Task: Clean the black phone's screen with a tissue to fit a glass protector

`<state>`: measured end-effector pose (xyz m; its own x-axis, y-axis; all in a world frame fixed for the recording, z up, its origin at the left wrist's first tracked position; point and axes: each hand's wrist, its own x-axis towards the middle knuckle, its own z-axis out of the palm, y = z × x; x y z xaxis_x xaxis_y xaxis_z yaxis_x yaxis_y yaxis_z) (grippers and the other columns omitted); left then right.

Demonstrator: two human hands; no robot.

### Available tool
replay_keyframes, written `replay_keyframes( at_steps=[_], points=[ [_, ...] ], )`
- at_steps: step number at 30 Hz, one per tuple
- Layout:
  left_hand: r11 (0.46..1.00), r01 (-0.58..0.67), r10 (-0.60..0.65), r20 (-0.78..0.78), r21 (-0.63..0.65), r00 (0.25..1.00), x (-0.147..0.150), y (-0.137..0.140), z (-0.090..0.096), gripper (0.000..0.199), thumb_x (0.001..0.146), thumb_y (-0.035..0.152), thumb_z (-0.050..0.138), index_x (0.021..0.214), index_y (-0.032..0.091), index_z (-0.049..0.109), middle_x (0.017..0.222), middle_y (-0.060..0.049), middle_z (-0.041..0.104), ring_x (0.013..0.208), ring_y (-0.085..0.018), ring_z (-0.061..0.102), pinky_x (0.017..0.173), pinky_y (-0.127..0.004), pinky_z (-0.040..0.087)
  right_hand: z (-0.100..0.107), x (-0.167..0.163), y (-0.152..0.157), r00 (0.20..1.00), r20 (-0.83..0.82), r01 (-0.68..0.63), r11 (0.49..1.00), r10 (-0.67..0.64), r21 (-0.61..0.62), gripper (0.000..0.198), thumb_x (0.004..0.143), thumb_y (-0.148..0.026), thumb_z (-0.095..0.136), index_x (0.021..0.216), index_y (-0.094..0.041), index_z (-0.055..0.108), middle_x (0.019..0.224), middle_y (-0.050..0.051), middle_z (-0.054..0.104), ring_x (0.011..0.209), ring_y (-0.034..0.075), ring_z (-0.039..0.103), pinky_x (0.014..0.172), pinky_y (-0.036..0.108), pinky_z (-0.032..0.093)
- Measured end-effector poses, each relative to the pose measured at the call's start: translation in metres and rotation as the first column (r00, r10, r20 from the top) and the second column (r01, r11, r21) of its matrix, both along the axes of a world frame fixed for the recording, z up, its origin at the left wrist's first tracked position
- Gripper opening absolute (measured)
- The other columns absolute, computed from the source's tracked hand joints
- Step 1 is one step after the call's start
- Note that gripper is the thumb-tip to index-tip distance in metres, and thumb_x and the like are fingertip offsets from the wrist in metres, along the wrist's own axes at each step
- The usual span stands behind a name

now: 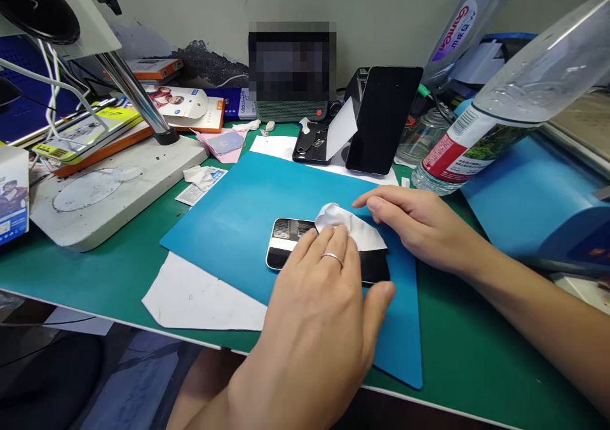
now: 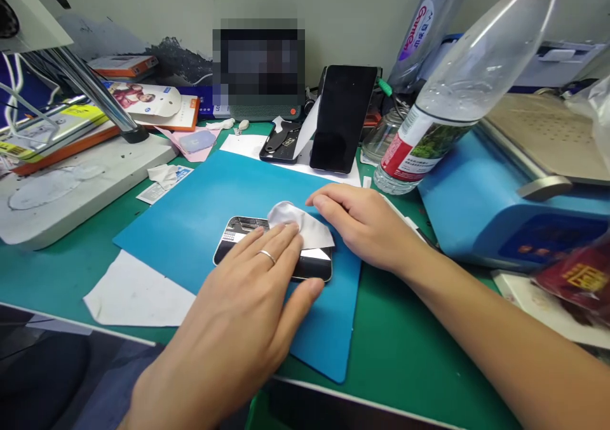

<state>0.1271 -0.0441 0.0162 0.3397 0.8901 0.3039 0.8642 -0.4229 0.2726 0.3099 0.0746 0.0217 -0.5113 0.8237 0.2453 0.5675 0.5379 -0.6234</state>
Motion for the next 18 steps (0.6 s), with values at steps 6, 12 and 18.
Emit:
replay_keyframes(
  at_steps=[6, 12, 18],
  points=[
    [0.996, 0.088, -0.088, -0.023, -0.015, 0.996, 0.025, 0.001, -0.005, 0.073, 0.114, 0.057, 0.031, 0.154, 0.002, 0.054, 0.157, -0.018, 0.060, 0.151, -0.031, 0.052, 0.128, -0.048, 0.040, -0.002, 0.004, 0.000, 0.997, 0.001, -0.075, 0.994, 0.075, 0.084, 0.030, 0.103, -0.035, 0.054, 0.094, -0.020, 0.077, 0.092, 0.006, 0.078, 0.084, 0.021, 0.070, 0.077, 0.034, 0.052],
    [0.994, 0.073, -0.077, -0.046, -0.085, 0.996, 0.015, 0.001, -0.003, 0.068, 0.115, 0.055, 0.029, 0.159, 0.007, 0.049, 0.162, -0.012, 0.055, 0.154, -0.028, 0.047, 0.130, -0.050, 0.035, 0.003, 0.005, -0.010, 0.990, 0.012, -0.142, 0.954, 0.143, 0.264, 0.013, 0.099, -0.029, 0.061, 0.095, -0.022, 0.071, 0.093, 0.007, 0.072, 0.087, 0.024, 0.067, 0.076, 0.037, 0.053],
    [0.998, 0.001, 0.000, 0.001, -0.059, 1.000, -0.010, 0.000, -0.002, 0.051, 0.116, 0.046, 0.034, 0.148, 0.016, 0.060, 0.159, -0.007, 0.060, 0.149, -0.027, 0.053, 0.129, -0.053, 0.036, 0.005, -0.002, -0.016, 0.935, 0.110, -0.354, 0.872, 0.337, 0.338, 0.015, 0.099, -0.018, 0.061, 0.105, -0.020, 0.074, 0.101, 0.009, 0.075, 0.094, 0.022, 0.069, 0.083, 0.035, 0.055]
  ],
)
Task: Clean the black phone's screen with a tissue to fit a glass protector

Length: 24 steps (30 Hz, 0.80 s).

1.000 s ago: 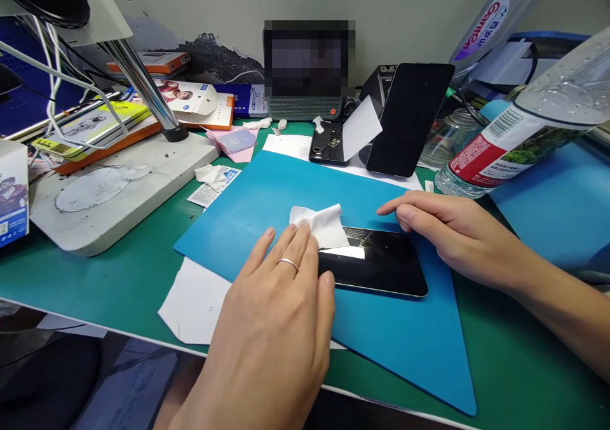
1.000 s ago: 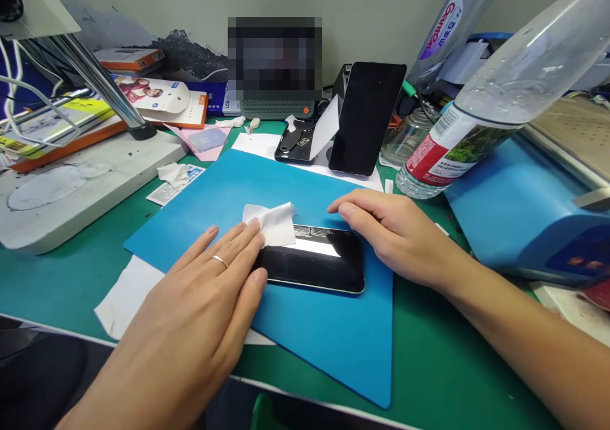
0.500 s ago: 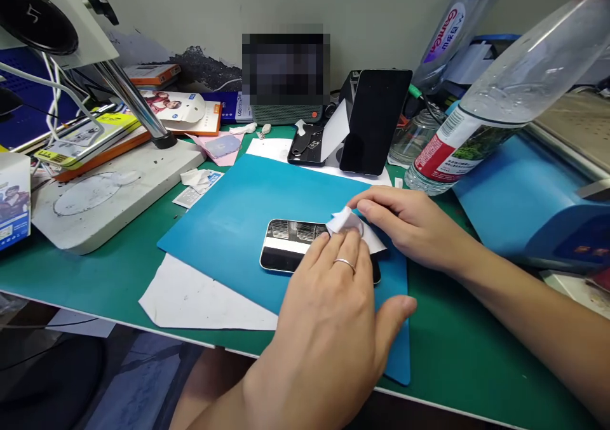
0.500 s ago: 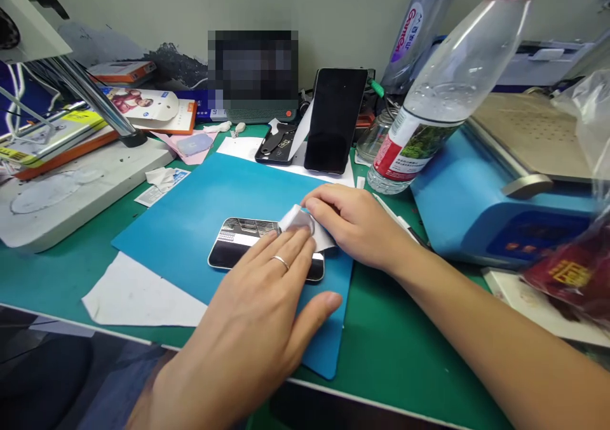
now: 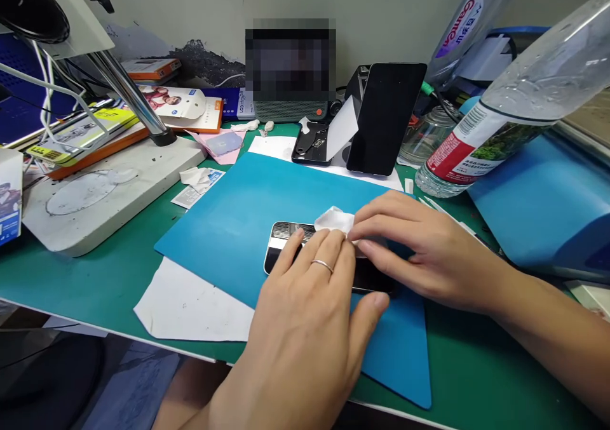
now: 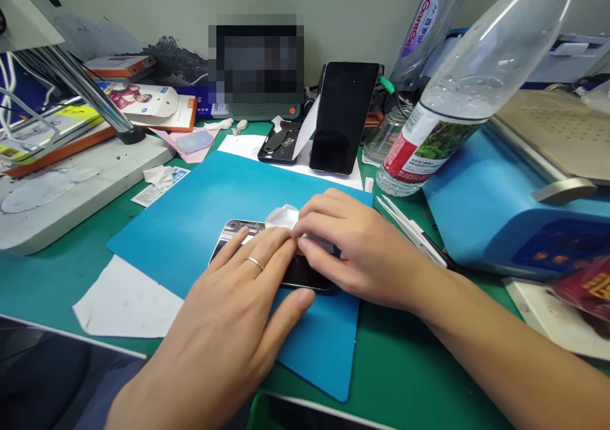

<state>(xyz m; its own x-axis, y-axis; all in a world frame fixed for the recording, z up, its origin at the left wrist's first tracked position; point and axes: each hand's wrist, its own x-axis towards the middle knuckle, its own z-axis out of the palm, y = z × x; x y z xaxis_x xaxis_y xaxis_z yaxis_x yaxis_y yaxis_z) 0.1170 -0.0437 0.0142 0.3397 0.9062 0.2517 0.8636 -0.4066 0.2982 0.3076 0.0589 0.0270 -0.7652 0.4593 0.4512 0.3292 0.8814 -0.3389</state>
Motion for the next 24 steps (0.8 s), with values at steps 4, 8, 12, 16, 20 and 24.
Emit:
replay_keyframes(
  at_steps=[4, 8, 12, 16, 20, 24],
  points=[
    [0.999, -0.023, 0.024, 0.031, -0.032, 0.999, -0.012, 0.002, 0.000, 0.042, 0.115, 0.037, 0.038, 0.147, 0.020, 0.059, 0.156, -0.006, 0.060, 0.147, -0.025, 0.052, 0.133, -0.052, 0.028, -0.003, -0.005, 0.000, 0.996, 0.085, 0.001, 1.000, 0.000, -0.010, 0.023, 0.102, -0.022, 0.058, 0.113, -0.017, 0.078, 0.109, 0.012, 0.077, 0.100, 0.024, 0.068, 0.088, 0.038, 0.056],
    [0.999, -0.035, 0.036, 0.024, -0.032, 0.999, -0.020, 0.006, -0.003, 0.044, 0.116, 0.036, 0.036, 0.153, 0.019, 0.053, 0.160, -0.005, 0.057, 0.151, -0.022, 0.047, 0.133, -0.049, 0.025, -0.004, -0.010, -0.002, 0.990, 0.139, 0.028, 1.000, -0.029, 0.014, 0.030, 0.105, -0.026, 0.055, 0.120, -0.016, 0.079, 0.117, 0.013, 0.077, 0.106, 0.026, 0.068, 0.093, 0.044, 0.056],
    [0.997, -0.058, 0.059, 0.020, -0.043, 0.998, -0.022, 0.011, -0.003, 0.044, 0.116, 0.034, 0.034, 0.150, 0.017, 0.057, 0.156, -0.007, 0.060, 0.147, -0.024, 0.052, 0.131, -0.051, 0.030, -0.005, -0.014, -0.001, 0.983, 0.173, 0.046, 0.997, -0.055, 0.059, 0.032, 0.106, -0.026, 0.053, 0.122, -0.016, 0.078, 0.119, 0.014, 0.078, 0.109, 0.029, 0.068, 0.094, 0.048, 0.057],
    [0.999, -0.046, 0.045, -0.023, -0.009, 0.999, -0.019, 0.006, -0.002, 0.048, 0.116, 0.033, 0.032, 0.153, 0.015, 0.056, 0.158, -0.009, 0.060, 0.149, -0.027, 0.052, 0.130, -0.053, 0.032, -0.003, -0.012, -0.002, 0.989, 0.146, 0.018, 0.996, -0.031, 0.090, 0.029, 0.104, -0.025, 0.056, 0.119, -0.019, 0.080, 0.113, 0.012, 0.079, 0.104, 0.027, 0.067, 0.092, 0.046, 0.058],
    [0.996, -0.017, 0.022, -0.048, 0.089, 0.999, -0.019, -0.005, -0.007, 0.054, 0.115, 0.035, 0.029, 0.151, 0.008, 0.059, 0.159, -0.012, 0.059, 0.149, -0.030, 0.054, 0.125, -0.053, 0.042, -0.002, -0.010, -0.006, 0.995, 0.096, -0.013, 0.998, 0.006, 0.068, 0.027, 0.100, -0.020, 0.061, 0.118, -0.024, 0.080, 0.111, 0.008, 0.080, 0.102, 0.025, 0.066, 0.091, 0.043, 0.058],
    [0.995, -0.026, 0.030, -0.048, 0.093, 0.998, -0.024, -0.005, -0.008, 0.056, 0.115, 0.036, 0.026, 0.151, 0.009, 0.060, 0.159, -0.011, 0.058, 0.149, -0.029, 0.055, 0.123, -0.052, 0.045, -0.005, -0.014, -0.007, 0.990, 0.139, 0.000, 0.998, -0.008, 0.059, 0.029, 0.102, -0.024, 0.059, 0.125, -0.022, 0.077, 0.121, 0.010, 0.079, 0.109, 0.027, 0.067, 0.094, 0.044, 0.058]
  ],
)
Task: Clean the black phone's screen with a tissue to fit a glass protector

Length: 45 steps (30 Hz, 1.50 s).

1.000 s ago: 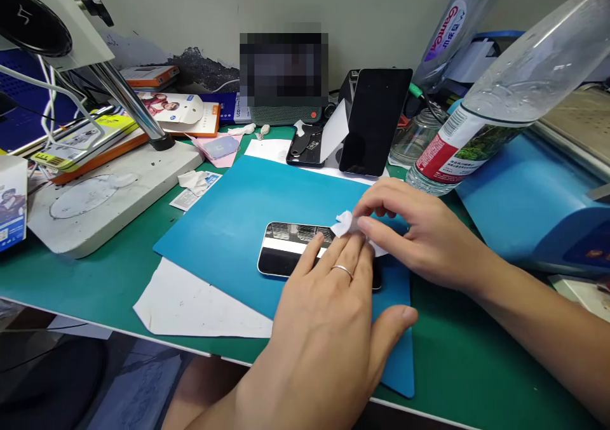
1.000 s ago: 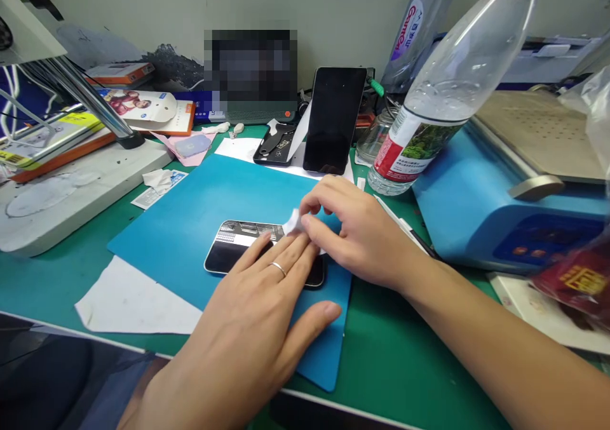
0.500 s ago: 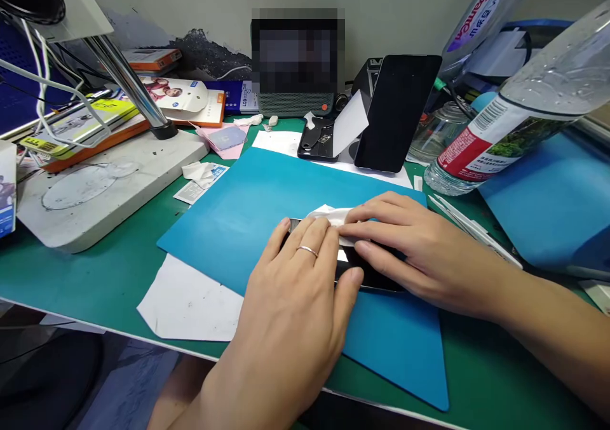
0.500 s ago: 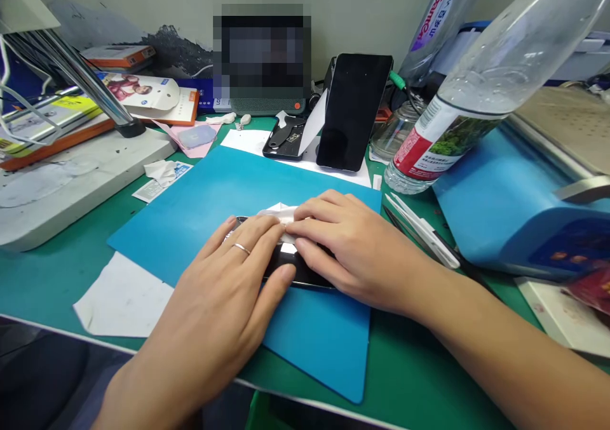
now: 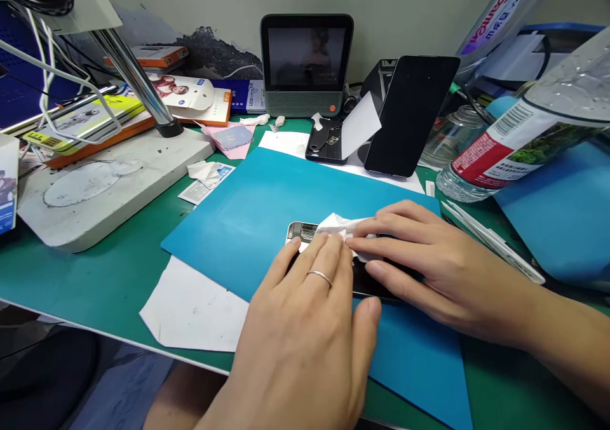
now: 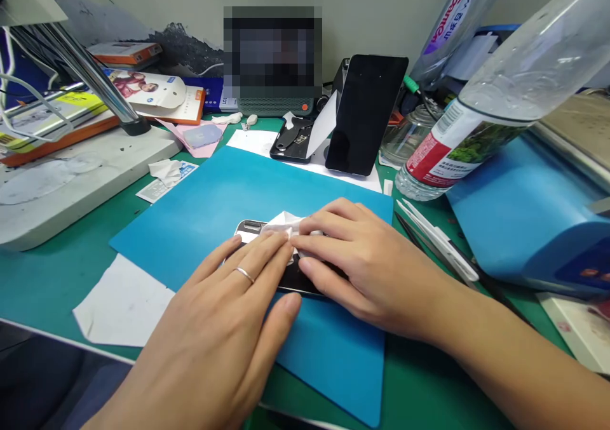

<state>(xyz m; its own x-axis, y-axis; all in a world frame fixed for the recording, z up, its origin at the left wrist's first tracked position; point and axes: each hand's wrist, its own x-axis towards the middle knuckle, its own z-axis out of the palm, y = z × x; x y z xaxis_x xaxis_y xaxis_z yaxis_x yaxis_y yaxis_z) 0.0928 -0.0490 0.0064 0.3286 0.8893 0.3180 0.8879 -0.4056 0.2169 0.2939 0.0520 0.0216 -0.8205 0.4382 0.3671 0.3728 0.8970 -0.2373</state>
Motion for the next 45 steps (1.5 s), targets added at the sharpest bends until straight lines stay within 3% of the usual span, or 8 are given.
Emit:
replay_keyframes(
  at_steps=[6, 13, 20, 27, 33, 37, 42, 45],
  points=[
    [0.994, -0.027, 0.023, -0.041, -0.106, 0.999, -0.014, 0.006, 0.008, 0.056, 0.114, 0.032, 0.023, 0.157, 0.010, 0.053, 0.164, -0.009, 0.053, 0.155, -0.027, 0.047, 0.126, -0.054, 0.043, -0.002, -0.005, 0.000, 0.997, 0.071, 0.017, 1.000, -0.019, 0.019, 0.039, 0.106, -0.036, 0.055, 0.136, -0.017, 0.071, 0.129, 0.014, 0.075, 0.116, 0.030, 0.064, 0.099, 0.049, 0.056],
    [0.998, 0.026, -0.025, -0.019, 0.056, 1.000, -0.016, -0.009, 0.004, 0.052, 0.112, 0.033, 0.035, 0.144, 0.006, 0.067, 0.148, -0.015, 0.068, 0.139, -0.032, 0.064, 0.117, -0.048, 0.051, 0.002, -0.005, -0.007, 0.999, 0.031, -0.040, 0.997, 0.042, -0.062, 0.042, 0.106, -0.048, 0.054, 0.131, -0.023, 0.075, 0.124, 0.013, 0.078, 0.112, 0.031, 0.065, 0.097, 0.051, 0.059],
    [0.997, -0.029, 0.033, 0.061, -0.077, 0.998, -0.012, 0.011, 0.001, 0.050, 0.115, 0.033, 0.031, 0.155, 0.015, 0.055, 0.160, -0.006, 0.058, 0.154, -0.023, 0.046, 0.130, -0.047, 0.034, -0.006, -0.005, 0.000, 0.998, 0.070, 0.004, 0.995, 0.003, -0.100, 0.067, 0.106, -0.067, 0.036, 0.157, -0.027, 0.055, 0.147, 0.014, 0.067, 0.125, 0.035, 0.060, 0.102, 0.056, 0.054],
    [0.990, 0.001, 0.007, 0.056, -0.138, 0.998, -0.017, 0.014, 0.005, 0.056, 0.117, 0.039, 0.027, 0.157, 0.008, 0.050, 0.164, -0.012, 0.054, 0.157, -0.025, 0.041, 0.133, -0.048, 0.027, -0.009, 0.003, 0.010, 1.000, -0.007, 0.013, 0.996, -0.014, -0.089, 0.066, 0.105, -0.070, 0.029, 0.142, -0.032, 0.067, 0.131, 0.010, 0.073, 0.117, 0.033, 0.062, 0.103, 0.053, 0.050],
    [0.991, 0.056, -0.052, 0.033, -0.122, 0.998, -0.030, -0.015, 0.010, 0.053, 0.117, 0.039, 0.028, 0.154, 0.010, 0.053, 0.163, -0.011, 0.055, 0.155, -0.024, 0.046, 0.130, -0.050, 0.034, -0.013, 0.001, 0.013, 0.961, -0.205, 0.149, 0.973, -0.184, -0.177, 0.084, 0.101, -0.077, 0.012, 0.121, -0.030, 0.078, 0.124, 0.009, 0.075, 0.120, 0.031, 0.063, 0.112, 0.050, 0.043],
    [0.992, 0.038, -0.041, -0.021, -0.118, 0.999, -0.036, -0.030, 0.012, 0.049, 0.117, 0.039, 0.033, 0.153, 0.013, 0.052, 0.164, -0.011, 0.054, 0.154, -0.027, 0.046, 0.125, -0.053, 0.039, -0.014, -0.001, 0.014, 0.934, -0.290, 0.138, 0.961, -0.207, -0.239, 0.091, 0.097, -0.084, 0.008, 0.112, -0.031, 0.081, 0.119, 0.007, 0.077, 0.117, 0.030, 0.063, 0.112, 0.048, 0.042],
    [0.990, 0.034, -0.052, -0.127, -0.135, 0.991, -0.015, -0.021, 0.021, 0.048, 0.114, 0.049, 0.041, 0.140, 0.014, 0.060, 0.144, -0.019, 0.064, 0.138, -0.037, 0.056, 0.114, -0.053, 0.047, -0.017, -0.005, 0.014, 0.902, -0.373, 0.124, 0.958, -0.217, -0.258, 0.102, 0.093, -0.087, 0.003, 0.101, -0.022, 0.081, 0.105, 0.014, 0.079, 0.103, 0.029, 0.066, 0.098, 0.047, 0.049],
    [0.989, 0.038, -0.065, -0.186, -0.144, 0.980, 0.003, -0.016, 0.024, 0.052, 0.114, 0.052, 0.037, 0.142, 0.015, 0.059, 0.146, -0.020, 0.061, 0.144, -0.039, 0.050, 0.117, -0.055, 0.042, -0.018, -0.007, 0.013, 0.894, -0.396, 0.116, 0.962, -0.210, -0.248, 0.103, 0.092, -0.090, 0.004, 0.097, -0.020, 0.079, 0.101, 0.015, 0.078, 0.101, 0.029, 0.066, 0.096, 0.047, 0.048]
  ],
)
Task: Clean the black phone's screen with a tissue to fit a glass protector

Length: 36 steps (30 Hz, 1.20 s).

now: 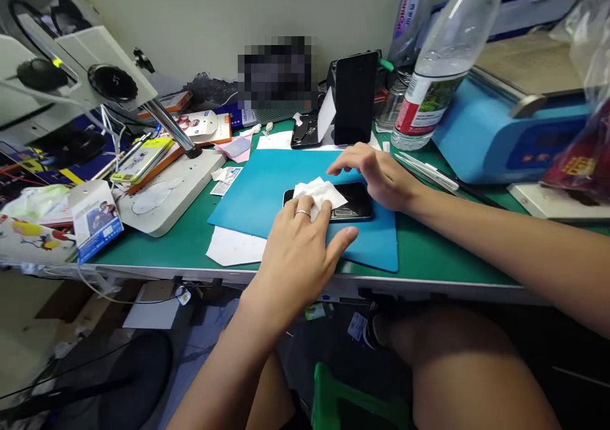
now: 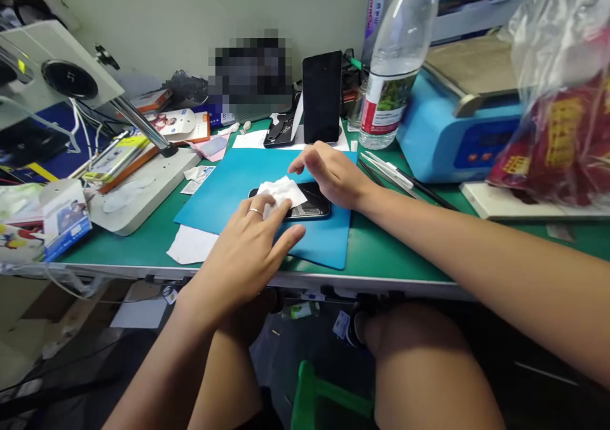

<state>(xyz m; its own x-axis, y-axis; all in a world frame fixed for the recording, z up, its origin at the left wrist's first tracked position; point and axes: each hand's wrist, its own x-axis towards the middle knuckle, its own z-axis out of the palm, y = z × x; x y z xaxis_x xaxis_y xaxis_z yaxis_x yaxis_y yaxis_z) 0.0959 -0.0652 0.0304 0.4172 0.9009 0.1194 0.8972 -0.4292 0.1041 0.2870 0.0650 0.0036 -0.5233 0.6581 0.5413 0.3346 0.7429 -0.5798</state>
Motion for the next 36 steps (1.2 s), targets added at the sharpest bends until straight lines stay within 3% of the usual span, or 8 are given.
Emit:
replay_keyframes(
  at_steps=[3, 8, 11, 17, 24, 28, 32, 36],
  points=[
    [0.999, 0.047, -0.047, -0.016, -0.004, 0.999, 0.012, 0.003, 0.000, 0.054, 0.114, 0.054, 0.033, 0.144, 0.016, 0.058, 0.153, -0.017, 0.056, 0.147, -0.035, 0.047, 0.120, -0.050, 0.041, 0.000, -0.002, -0.003, 1.000, -0.009, 0.015, 1.000, -0.015, -0.004, 0.105, 0.091, -0.091, 0.002, 0.092, -0.019, 0.078, 0.098, 0.014, 0.077, 0.098, 0.028, 0.066, 0.094, 0.044, 0.047],
    [0.993, 0.118, -0.118, -0.025, 0.005, 0.993, 0.015, 0.014, 0.007, 0.048, 0.114, 0.047, 0.040, 0.149, 0.019, 0.057, 0.146, -0.013, 0.063, 0.134, -0.033, 0.058, 0.116, -0.050, 0.044, 0.000, -0.003, -0.004, 0.998, -0.044, 0.051, 0.995, -0.055, -0.090, 0.105, 0.088, -0.095, 0.004, 0.088, -0.017, 0.075, 0.097, 0.013, 0.076, 0.095, 0.026, 0.066, 0.091, 0.039, 0.046],
    [0.989, 0.148, -0.147, -0.041, 0.027, 0.988, 0.016, 0.025, 0.012, 0.045, 0.114, 0.043, 0.041, 0.142, 0.017, 0.063, 0.147, -0.016, 0.062, 0.132, -0.035, 0.060, 0.113, -0.052, 0.045, -0.001, -0.002, -0.001, 0.987, -0.104, 0.104, 0.978, -0.125, -0.182, 0.108, 0.085, -0.097, 0.004, 0.086, -0.017, 0.075, 0.092, 0.012, 0.074, 0.090, 0.024, 0.067, 0.085, 0.037, 0.047],
    [0.959, 0.284, -0.284, -0.052, 0.003, 0.957, 0.026, 0.037, 0.007, 0.038, 0.116, 0.038, 0.041, 0.129, 0.015, 0.067, 0.146, -0.015, 0.066, 0.138, -0.027, 0.059, 0.119, -0.043, 0.044, -0.003, -0.001, 0.008, 0.955, -0.168, 0.183, 0.930, -0.246, -0.319, 0.106, 0.088, -0.096, 0.005, 0.084, -0.020, 0.078, 0.092, 0.011, 0.076, 0.087, 0.023, 0.067, 0.075, 0.034, 0.050],
    [0.975, 0.224, -0.224, -0.014, -0.006, 0.974, 0.037, 0.048, 0.006, 0.032, 0.103, 0.038, 0.070, 0.129, 0.017, 0.068, 0.133, -0.011, 0.070, 0.120, -0.028, 0.069, 0.102, -0.053, 0.058, -0.002, 0.001, 0.010, 0.942, -0.190, 0.198, 0.914, -0.278, -0.355, 0.109, 0.088, -0.095, 0.001, 0.086, -0.021, 0.080, 0.091, 0.010, 0.076, 0.083, 0.022, 0.065, 0.073, 0.035, 0.050],
    [0.986, 0.168, -0.168, 0.035, 0.004, 0.985, 0.022, 0.046, 0.001, 0.037, 0.104, 0.037, 0.069, 0.136, 0.019, 0.065, 0.144, -0.012, 0.065, 0.127, -0.030, 0.066, 0.105, -0.055, 0.056, -0.002, 0.004, 0.010, 0.944, -0.204, 0.180, 0.922, -0.260, -0.344, 0.108, 0.085, -0.098, 0.002, 0.088, -0.024, 0.081, 0.090, 0.010, 0.075, 0.083, 0.022, 0.063, 0.070, 0.036, 0.049],
    [0.998, 0.062, -0.062, 0.057, -0.004, 0.996, -0.013, 0.041, -0.005, 0.044, 0.105, 0.038, 0.067, 0.145, 0.020, 0.061, 0.156, -0.014, 0.057, 0.140, -0.034, 0.058, 0.115, -0.061, 0.049, -0.001, 0.006, 0.009, 0.945, -0.216, 0.165, 0.930, -0.244, -0.329, 0.105, 0.088, -0.095, 0.002, 0.088, -0.026, 0.081, 0.090, 0.009, 0.074, 0.081, 0.021, 0.061, 0.068, 0.036, 0.047],
    [0.999, 0.018, -0.017, 0.032, -0.046, 0.999, -0.041, 0.031, -0.008, 0.051, 0.114, 0.040, 0.047, 0.157, 0.013, 0.049, 0.168, -0.019, 0.046, 0.158, -0.032, 0.040, 0.128, -0.056, 0.035, 0.001, 0.007, 0.006, 0.945, -0.221, 0.164, 0.932, -0.243, -0.323, 0.108, 0.087, -0.096, 0.001, 0.089, -0.023, 0.081, 0.087, 0.009, 0.073, 0.078, 0.021, 0.059, 0.070, 0.037, 0.045]
  ],
)
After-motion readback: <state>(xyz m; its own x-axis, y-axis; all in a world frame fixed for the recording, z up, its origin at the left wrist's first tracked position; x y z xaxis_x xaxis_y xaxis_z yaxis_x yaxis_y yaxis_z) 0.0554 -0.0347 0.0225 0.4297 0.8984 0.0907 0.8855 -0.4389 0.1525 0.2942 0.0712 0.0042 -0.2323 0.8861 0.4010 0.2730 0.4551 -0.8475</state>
